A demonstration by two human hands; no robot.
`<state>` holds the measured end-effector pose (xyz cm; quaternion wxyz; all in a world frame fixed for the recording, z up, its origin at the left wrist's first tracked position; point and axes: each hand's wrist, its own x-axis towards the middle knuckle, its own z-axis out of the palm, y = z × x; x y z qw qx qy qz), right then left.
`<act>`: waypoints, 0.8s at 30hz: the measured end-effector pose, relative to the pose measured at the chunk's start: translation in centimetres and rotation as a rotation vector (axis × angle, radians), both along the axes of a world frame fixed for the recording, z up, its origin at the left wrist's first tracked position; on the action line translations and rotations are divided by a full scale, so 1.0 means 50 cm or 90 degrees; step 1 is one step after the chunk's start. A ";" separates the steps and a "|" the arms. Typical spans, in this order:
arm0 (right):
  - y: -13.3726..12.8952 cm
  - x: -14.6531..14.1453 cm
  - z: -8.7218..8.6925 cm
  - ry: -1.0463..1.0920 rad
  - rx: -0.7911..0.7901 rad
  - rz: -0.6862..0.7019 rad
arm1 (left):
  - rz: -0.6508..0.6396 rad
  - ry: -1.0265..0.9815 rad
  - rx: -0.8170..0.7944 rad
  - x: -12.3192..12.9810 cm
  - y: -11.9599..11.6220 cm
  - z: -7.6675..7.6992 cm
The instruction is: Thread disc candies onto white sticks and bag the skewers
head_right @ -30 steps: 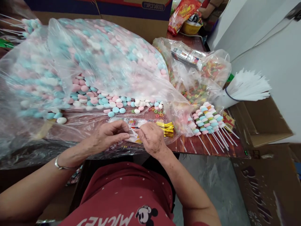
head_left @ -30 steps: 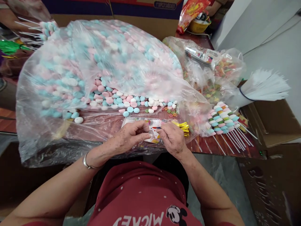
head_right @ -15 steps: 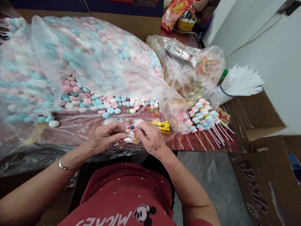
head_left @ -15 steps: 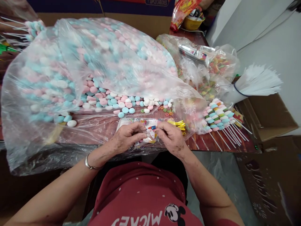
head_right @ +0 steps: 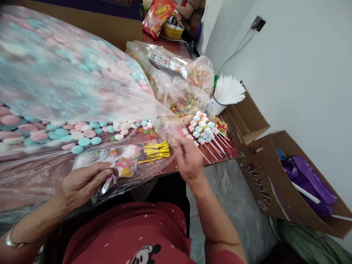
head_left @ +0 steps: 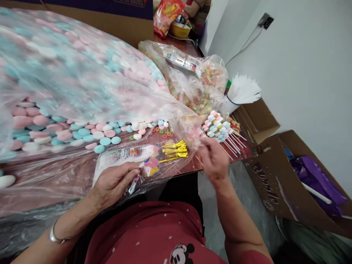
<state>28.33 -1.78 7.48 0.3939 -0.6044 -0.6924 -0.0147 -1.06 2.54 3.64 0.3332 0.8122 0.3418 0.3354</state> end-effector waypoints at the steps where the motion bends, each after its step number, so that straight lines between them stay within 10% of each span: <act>1: -0.008 0.040 -0.002 -0.037 -0.005 -0.060 | -0.006 -0.005 0.007 0.000 0.001 0.000; 7: -0.027 0.175 -0.076 -0.338 -0.232 -0.204 | -0.018 -0.033 0.006 0.002 0.006 -0.013; 11: -0.033 0.182 -0.104 -0.363 -0.193 -0.242 | -0.033 -0.047 -0.018 0.002 0.007 -0.009; 19: -0.094 0.210 -0.008 -0.183 0.168 -0.175 | 0.013 -0.037 -0.207 -0.006 0.010 0.043; 24: -0.069 0.104 0.044 -0.121 0.137 0.102 | 0.001 -0.071 -0.331 -0.014 0.006 0.032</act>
